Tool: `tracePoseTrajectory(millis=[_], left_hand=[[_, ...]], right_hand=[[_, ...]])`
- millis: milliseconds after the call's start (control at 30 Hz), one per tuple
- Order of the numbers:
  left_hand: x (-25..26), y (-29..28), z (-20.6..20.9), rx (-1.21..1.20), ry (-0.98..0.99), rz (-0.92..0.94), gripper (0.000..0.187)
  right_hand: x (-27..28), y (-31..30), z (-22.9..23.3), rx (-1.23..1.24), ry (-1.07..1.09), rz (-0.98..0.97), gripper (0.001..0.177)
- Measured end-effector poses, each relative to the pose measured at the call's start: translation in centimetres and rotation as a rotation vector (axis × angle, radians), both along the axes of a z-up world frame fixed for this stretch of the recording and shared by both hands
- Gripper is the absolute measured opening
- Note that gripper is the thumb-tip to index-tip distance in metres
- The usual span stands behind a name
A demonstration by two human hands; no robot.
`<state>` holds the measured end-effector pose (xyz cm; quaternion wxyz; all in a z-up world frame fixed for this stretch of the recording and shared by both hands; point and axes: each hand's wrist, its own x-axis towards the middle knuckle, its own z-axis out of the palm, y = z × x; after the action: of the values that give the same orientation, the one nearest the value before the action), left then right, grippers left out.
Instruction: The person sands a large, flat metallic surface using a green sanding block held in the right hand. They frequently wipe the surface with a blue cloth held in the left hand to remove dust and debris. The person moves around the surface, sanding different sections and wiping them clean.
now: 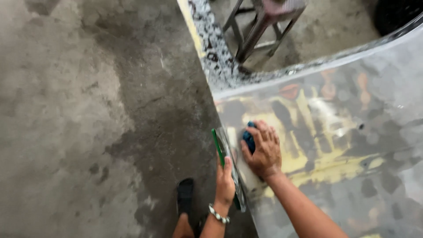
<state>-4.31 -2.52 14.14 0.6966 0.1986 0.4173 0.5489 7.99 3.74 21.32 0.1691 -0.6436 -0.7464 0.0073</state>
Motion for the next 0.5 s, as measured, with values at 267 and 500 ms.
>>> tracePoseTrajectory(millis=[267,500], left_hand=[[0.2,12.2,-3.8,0.662,1.326,0.229,0.043],[0.7,4.3,2.0,0.353,0.733,0.099,0.064]], right_hand=[[0.2,0.1,0.2,-0.009,-0.017,-0.015,0.044],[0.6,0.9,-0.3,0.015,-0.028,0.023,0.045]])
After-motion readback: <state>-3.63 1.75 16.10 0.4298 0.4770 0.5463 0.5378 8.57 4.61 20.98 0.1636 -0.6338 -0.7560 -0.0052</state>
